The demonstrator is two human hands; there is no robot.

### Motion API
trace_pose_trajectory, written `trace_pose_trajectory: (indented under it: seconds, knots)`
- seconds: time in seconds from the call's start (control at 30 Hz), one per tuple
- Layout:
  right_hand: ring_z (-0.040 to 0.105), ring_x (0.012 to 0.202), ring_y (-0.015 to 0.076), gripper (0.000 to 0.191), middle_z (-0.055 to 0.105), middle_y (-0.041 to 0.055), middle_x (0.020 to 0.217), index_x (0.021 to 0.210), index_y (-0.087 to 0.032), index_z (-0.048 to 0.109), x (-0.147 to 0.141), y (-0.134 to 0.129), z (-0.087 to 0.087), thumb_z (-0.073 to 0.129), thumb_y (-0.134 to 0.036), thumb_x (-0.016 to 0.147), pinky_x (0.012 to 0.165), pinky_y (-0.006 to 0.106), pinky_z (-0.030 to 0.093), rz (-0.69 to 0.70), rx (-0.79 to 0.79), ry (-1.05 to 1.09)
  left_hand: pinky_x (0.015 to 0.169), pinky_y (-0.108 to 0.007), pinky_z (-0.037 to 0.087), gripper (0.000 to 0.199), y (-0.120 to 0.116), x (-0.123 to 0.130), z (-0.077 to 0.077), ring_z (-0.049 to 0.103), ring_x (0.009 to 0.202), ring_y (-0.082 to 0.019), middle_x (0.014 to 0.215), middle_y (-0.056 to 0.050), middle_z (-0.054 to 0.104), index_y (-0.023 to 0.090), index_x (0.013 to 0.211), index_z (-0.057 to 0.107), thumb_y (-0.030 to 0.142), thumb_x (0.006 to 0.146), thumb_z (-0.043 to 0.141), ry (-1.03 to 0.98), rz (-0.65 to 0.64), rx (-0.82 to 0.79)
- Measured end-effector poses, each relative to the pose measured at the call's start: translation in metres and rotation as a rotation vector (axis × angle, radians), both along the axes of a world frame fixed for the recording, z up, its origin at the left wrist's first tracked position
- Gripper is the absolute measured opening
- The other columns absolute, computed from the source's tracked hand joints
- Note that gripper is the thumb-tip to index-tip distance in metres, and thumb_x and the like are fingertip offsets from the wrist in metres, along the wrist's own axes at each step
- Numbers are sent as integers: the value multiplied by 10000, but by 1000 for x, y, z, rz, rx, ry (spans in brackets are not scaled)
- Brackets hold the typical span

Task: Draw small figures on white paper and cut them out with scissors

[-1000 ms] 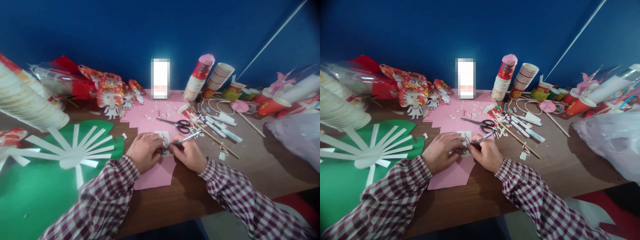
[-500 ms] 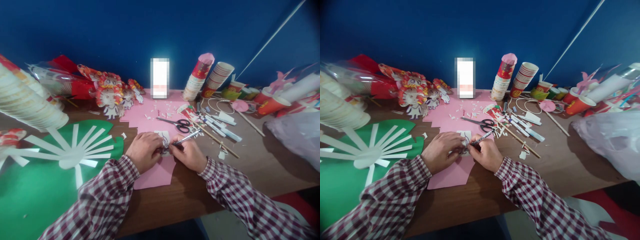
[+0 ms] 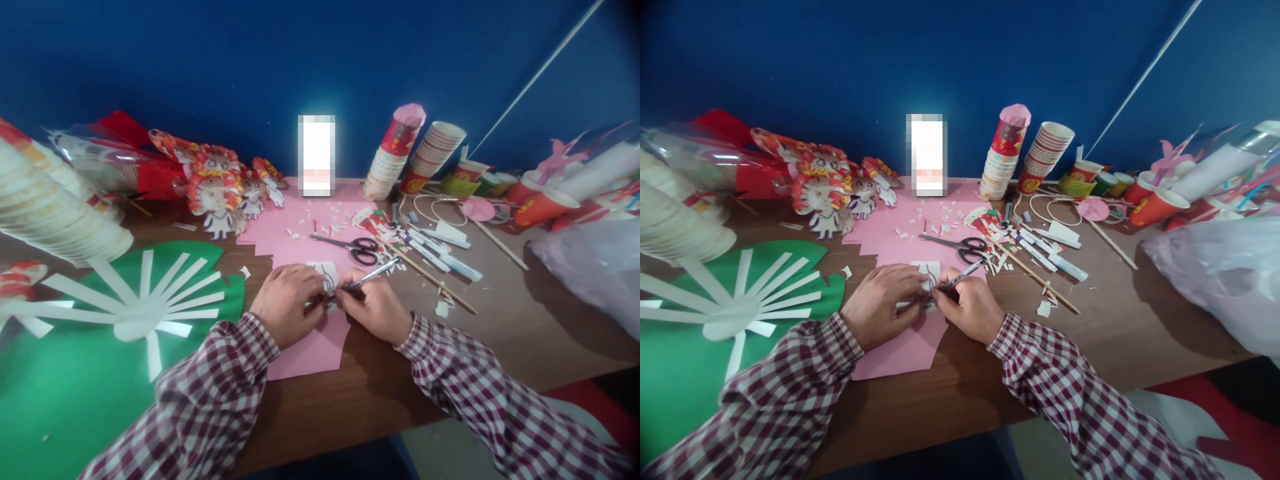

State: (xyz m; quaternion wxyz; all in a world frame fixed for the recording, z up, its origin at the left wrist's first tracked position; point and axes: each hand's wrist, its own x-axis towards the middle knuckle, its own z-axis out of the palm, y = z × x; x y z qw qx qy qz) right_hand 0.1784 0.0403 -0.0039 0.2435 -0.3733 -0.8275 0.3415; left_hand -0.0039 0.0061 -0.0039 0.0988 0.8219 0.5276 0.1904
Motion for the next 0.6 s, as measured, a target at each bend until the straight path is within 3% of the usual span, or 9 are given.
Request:
trace_pose_trajectory:
  seconds: [0.6]
  knots:
    - [482, 537, 108, 95, 539, -17, 632, 816, -170, 528, 1, 1, 0, 471, -234, 858, 510, 218, 340, -13, 3, 0, 929, -405, 376, 225, 2, 0, -3, 521, 1031, -222, 1031, -16, 632, 228, 918, 583, 233, 702, 521, 9, 4, -1]
